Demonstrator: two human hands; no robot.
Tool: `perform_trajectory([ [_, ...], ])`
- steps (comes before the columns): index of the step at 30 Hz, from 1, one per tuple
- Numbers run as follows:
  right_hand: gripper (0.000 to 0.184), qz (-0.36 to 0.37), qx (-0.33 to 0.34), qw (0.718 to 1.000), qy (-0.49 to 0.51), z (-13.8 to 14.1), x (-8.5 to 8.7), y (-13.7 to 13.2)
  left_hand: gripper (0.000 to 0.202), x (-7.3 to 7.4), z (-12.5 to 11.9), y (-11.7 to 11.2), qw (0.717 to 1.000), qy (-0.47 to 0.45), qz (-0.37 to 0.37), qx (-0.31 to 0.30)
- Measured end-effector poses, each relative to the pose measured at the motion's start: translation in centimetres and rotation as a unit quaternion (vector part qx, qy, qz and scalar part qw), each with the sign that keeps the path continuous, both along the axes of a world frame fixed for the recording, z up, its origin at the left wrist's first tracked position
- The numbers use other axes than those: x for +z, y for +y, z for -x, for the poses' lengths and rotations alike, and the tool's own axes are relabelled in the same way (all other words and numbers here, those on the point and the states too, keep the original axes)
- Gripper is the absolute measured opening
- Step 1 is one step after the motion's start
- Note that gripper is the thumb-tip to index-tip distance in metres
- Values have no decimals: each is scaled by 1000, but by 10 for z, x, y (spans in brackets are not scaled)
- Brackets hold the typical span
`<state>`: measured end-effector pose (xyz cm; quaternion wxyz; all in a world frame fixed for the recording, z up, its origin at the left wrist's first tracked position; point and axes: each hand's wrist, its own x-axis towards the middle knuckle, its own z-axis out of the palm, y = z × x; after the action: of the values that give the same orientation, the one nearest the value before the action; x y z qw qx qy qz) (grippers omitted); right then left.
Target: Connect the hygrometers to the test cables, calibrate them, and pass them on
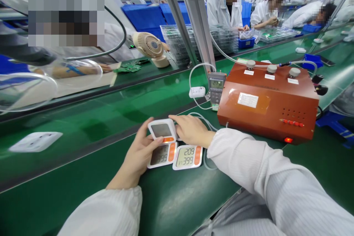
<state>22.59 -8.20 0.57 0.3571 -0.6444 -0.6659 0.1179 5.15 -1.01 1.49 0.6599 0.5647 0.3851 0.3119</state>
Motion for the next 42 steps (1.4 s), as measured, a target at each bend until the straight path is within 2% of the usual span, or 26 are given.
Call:
perform_trajectory([
  [3,26,4,26,1000,-13,-3,-2,4,76,0,1,-1,999,35,-1,-39],
  [5,21,18,18,1000,-11,-3,-1,4,71,-2,2,-1,998,50,0,-42],
  [13,17,23,34,999,20,-4,11,1,68,1,1,-2,997,66,11,-25],
  [19,15,68,-53,995,-53,2,7,1,75,0,0,0,996,72,1,-50],
  [22,14,81,-71,993,-55,4,7,-1,75,0,-1,0,997,66,3,-48],
  [25,23,68,-75,994,-34,4,9,-5,75,1,-2,0,999,45,19,-19],
  [29,49,49,-88,995,1,4,10,-8,77,-1,-2,6,994,-1,45,96],
  [33,49,45,-77,993,-76,4,11,-12,76,-8,0,16,984,-7,45,169],
  [38,36,102,-57,980,-163,4,16,-23,75,-14,3,20,981,51,1,187],
  [40,38,120,-49,976,-175,4,19,-28,73,-15,3,18,977,107,-44,180],
  [42,50,131,-46,974,-177,2,22,-32,69,-15,3,17,967,170,-96,162],
])
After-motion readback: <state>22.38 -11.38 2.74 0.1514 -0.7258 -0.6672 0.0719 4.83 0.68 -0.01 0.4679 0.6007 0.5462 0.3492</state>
